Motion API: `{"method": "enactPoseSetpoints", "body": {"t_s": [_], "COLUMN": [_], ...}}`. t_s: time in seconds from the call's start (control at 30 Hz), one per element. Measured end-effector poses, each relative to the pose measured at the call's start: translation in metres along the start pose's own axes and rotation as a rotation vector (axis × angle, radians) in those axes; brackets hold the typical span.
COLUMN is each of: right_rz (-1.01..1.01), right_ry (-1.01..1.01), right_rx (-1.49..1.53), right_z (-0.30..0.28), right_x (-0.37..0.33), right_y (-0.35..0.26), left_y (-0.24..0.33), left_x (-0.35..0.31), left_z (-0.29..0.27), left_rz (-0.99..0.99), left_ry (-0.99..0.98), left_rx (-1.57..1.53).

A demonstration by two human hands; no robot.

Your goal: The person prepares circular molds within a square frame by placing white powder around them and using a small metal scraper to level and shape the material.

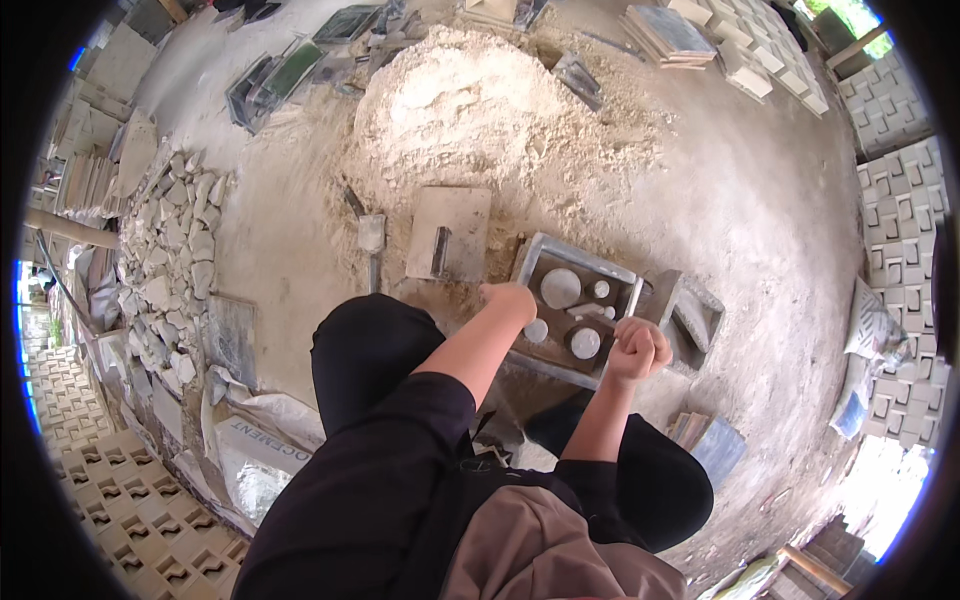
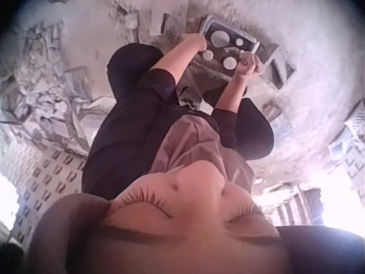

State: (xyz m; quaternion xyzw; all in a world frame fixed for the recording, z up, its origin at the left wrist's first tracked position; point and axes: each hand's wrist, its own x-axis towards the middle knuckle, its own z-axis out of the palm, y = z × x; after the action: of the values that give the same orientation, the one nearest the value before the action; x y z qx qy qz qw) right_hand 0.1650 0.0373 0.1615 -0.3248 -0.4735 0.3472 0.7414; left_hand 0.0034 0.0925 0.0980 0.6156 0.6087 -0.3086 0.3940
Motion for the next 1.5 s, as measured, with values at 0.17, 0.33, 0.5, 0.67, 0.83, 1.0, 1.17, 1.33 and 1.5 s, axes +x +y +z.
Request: {"method": "enactPoseSetpoints", "body": {"t_s": [0.17,0.33,0.5,0.67,0.83,1.0,1.17,1.33,1.5], "right_rz": [0.148,0.154,0.329,0.273,0.341,0.430,0.297,0.254,0.205], "right_ry": [0.063,0.098,0.138,0.198,0.147,0.049,0.117,0.200,0.150], "right_rx": [-0.140,-0.163,-0.185,-0.269,-0.255,-0.226,-0.294,-0.326,-0.152], "right_z": [0.000,0.008,0.020,0.018,0.014,0.009,0.025,0.012,0.005], "right_x": [0.005,0.001,0.009,0.001,0.018,0.025,0.012,0.017,-0.001], "right_y": [0.019,0.013,0.009,0.010,0.003,0.005,-0.011,0.000,0.004], "left_y": [0.001,0.005,0.001,-0.001,0.000,0.003,0.000,0.002,0.002], "left_x": [0.004,-0.008,0.003,0.002,0.002,-0.002,-0.001,0.003,0.006], "left_z": [-0.001,-0.005,0.012,0.001,0.005,0.003,0.002,0.001,0.001], "left_rz": [-0.012,0.036,-0.029,0.000,0.012,0.011,-0.011,-0.002,0.032], "left_ry": [-0.075,-0.010,0.027,-0.029,0.038,0.009,-0.070,-0.025,-0.068], "left_rx": [0.029,-0.004,0.018,0.007,0.005,-0.014,-0.007,-0.002,-0.010]}}
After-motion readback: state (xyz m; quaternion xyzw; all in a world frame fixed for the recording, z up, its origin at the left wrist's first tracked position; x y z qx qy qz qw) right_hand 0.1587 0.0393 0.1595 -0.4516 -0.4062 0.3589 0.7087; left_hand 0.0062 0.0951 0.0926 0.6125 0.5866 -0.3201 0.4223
